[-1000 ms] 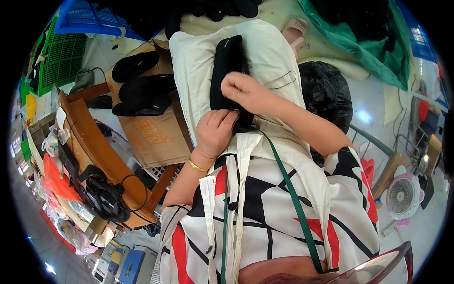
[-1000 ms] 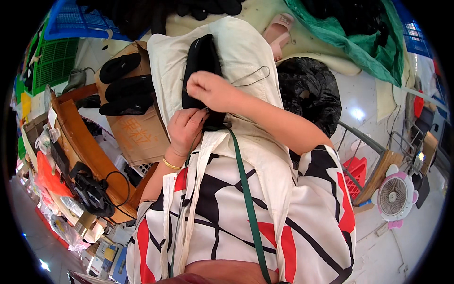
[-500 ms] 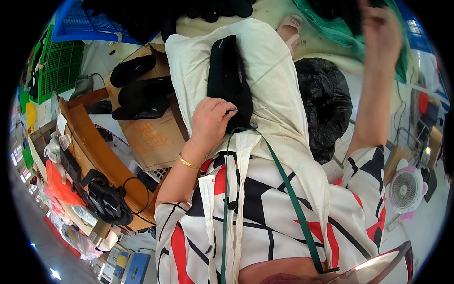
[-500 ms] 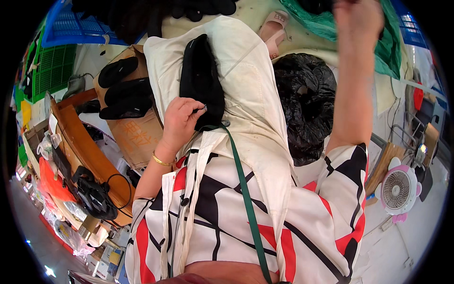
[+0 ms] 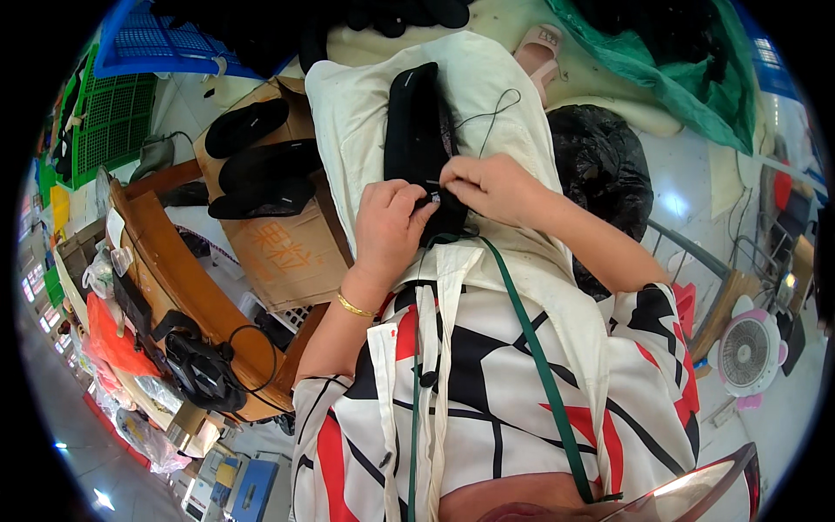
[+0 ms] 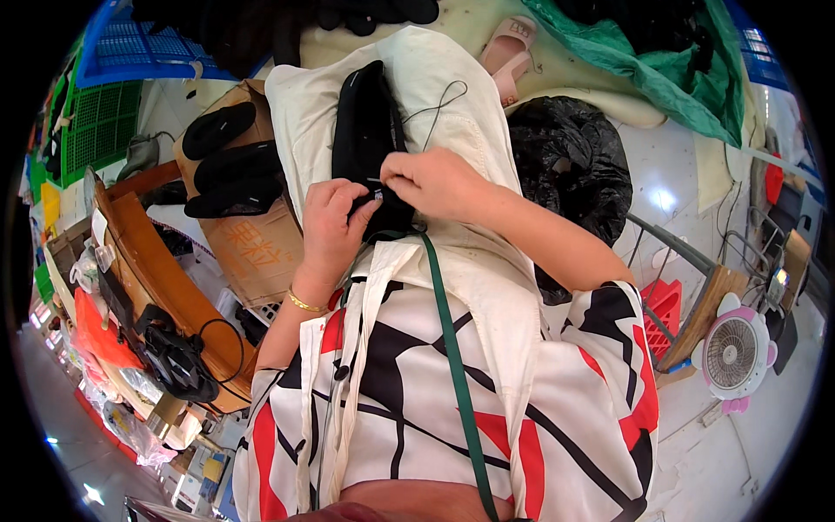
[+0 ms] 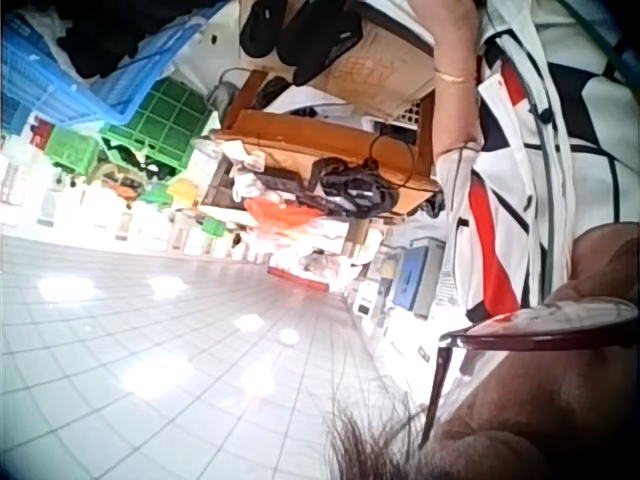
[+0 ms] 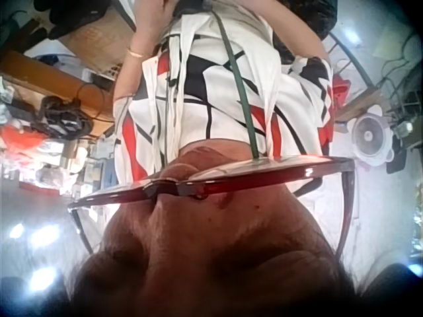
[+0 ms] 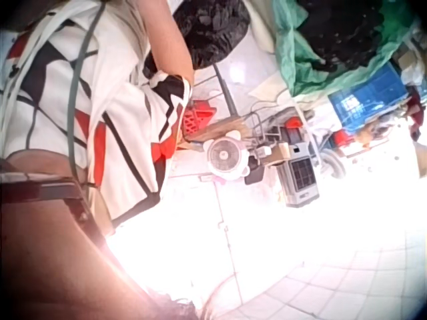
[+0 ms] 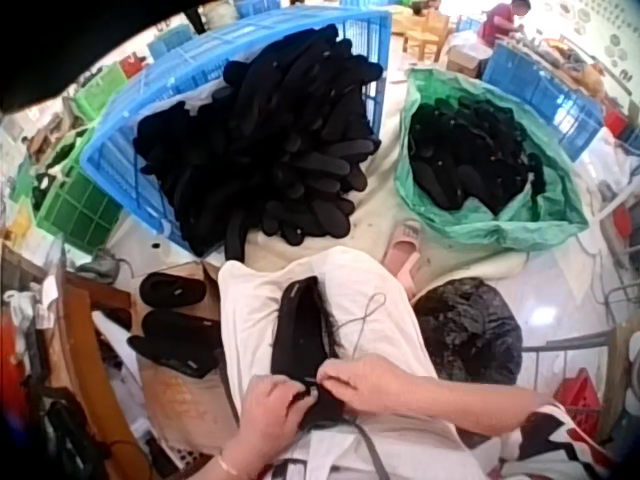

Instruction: The person sits on the floor in a workshop and sews black slippers by hand using a needle and thread. They pick up slippers from a nearby cardboard box, stitch the soles, and place the finished items into a green bag.

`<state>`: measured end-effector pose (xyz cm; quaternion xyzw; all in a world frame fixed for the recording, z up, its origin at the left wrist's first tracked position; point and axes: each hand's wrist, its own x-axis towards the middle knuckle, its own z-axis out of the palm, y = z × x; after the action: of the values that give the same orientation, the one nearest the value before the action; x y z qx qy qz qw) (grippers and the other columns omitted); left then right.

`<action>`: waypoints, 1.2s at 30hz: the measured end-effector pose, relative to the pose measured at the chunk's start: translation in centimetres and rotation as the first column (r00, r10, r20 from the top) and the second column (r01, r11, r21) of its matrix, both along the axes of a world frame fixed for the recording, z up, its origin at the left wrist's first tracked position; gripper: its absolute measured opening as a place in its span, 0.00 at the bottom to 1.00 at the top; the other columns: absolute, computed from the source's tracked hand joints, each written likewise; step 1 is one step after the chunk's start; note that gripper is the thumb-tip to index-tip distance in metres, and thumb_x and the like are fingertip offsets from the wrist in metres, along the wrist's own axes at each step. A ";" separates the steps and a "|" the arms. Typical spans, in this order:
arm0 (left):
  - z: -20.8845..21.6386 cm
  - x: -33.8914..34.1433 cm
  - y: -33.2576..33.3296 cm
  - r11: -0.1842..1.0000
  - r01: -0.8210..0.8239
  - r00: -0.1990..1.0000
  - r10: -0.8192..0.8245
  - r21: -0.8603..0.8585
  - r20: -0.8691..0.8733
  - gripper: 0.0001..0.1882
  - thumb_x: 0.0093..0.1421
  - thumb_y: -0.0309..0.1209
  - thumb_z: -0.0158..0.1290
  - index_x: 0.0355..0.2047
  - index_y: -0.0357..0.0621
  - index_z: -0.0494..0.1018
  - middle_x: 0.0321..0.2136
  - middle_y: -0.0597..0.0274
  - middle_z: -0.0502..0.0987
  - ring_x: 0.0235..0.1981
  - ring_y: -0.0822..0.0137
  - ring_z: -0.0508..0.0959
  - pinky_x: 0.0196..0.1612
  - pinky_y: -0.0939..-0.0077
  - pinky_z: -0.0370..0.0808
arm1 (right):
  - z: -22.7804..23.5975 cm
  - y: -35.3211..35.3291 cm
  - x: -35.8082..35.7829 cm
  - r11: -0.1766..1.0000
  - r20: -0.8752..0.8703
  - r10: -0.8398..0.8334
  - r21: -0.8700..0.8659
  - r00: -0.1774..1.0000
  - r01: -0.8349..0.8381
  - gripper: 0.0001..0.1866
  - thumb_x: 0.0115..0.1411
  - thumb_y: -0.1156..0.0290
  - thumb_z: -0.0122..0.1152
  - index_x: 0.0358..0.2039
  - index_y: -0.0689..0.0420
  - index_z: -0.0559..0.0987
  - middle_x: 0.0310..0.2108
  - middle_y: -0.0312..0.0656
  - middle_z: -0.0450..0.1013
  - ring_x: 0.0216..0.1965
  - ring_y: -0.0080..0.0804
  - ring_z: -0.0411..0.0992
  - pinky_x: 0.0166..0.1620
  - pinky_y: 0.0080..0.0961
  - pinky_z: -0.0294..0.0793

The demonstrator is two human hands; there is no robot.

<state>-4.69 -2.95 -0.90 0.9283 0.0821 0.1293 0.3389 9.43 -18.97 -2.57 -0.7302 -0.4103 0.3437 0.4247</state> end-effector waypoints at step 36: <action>-1.7 -1.5 -0.6 0.997 -0.042 0.984 0.030 0.067 0.176 0.14 0.44 0.24 0.65 0.32 0.45 0.76 0.29 0.61 0.75 0.30 0.59 0.73 0.34 0.66 0.69 | -1.3 -0.5 -4.7 0.999 0.446 0.025 0.006 0.895 -0.032 0.06 0.55 0.73 0.53 0.31 0.60 0.67 0.15 0.43 0.71 0.17 0.41 0.72 0.19 0.37 0.69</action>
<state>-6.18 -3.57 -2.62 0.9231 0.0642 0.2190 0.3094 4.69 -19.48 -3.83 -0.7805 -0.5096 0.1706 0.3193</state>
